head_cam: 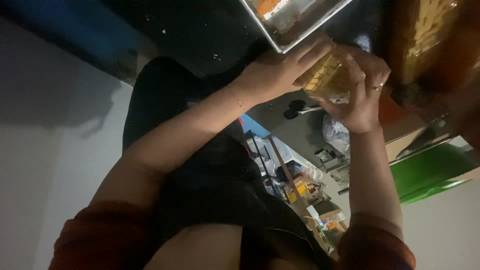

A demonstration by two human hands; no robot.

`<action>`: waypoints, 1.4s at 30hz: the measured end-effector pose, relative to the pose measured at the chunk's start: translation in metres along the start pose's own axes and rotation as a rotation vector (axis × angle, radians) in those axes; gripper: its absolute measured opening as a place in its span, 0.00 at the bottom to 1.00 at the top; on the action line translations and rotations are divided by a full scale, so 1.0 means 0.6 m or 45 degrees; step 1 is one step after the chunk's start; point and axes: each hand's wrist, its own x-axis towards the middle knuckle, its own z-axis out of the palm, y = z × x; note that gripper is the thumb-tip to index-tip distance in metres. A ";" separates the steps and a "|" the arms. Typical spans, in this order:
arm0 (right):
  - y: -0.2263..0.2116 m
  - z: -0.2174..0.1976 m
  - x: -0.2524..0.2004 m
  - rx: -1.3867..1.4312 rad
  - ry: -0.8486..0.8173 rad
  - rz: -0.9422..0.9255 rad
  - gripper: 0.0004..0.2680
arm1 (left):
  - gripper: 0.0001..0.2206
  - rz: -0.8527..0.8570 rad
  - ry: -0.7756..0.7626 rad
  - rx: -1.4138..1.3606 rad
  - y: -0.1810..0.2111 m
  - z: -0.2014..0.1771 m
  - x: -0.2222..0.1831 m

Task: The person organizes rows of small square cookies into a clear plastic container by hand and uses tape to seal it.

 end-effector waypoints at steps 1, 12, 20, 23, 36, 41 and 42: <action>-0.001 0.001 0.001 0.001 -0.001 0.003 0.33 | 0.42 0.001 -0.002 -0.002 0.000 -0.003 0.000; -0.023 0.019 0.019 -0.500 0.033 -0.018 0.34 | 0.38 0.130 -0.010 0.132 -0.006 -0.049 0.021; -0.084 0.036 -0.026 -0.016 0.204 0.625 0.41 | 0.39 -0.095 -0.086 0.013 0.024 0.031 -0.006; -0.122 0.065 -0.009 0.452 0.526 0.894 0.33 | 0.27 -0.106 0.080 -0.036 0.033 0.056 -0.025; -0.105 0.091 -0.007 0.675 0.762 0.880 0.45 | 0.22 -0.436 0.161 -1.476 0.071 0.006 0.005; -0.083 0.069 -0.071 1.100 0.684 0.879 0.38 | 0.31 -0.461 -0.045 -1.570 0.097 0.008 0.044; -0.068 0.079 -0.092 1.166 0.648 0.886 0.38 | 0.31 -0.441 -0.068 -1.669 0.104 0.014 0.047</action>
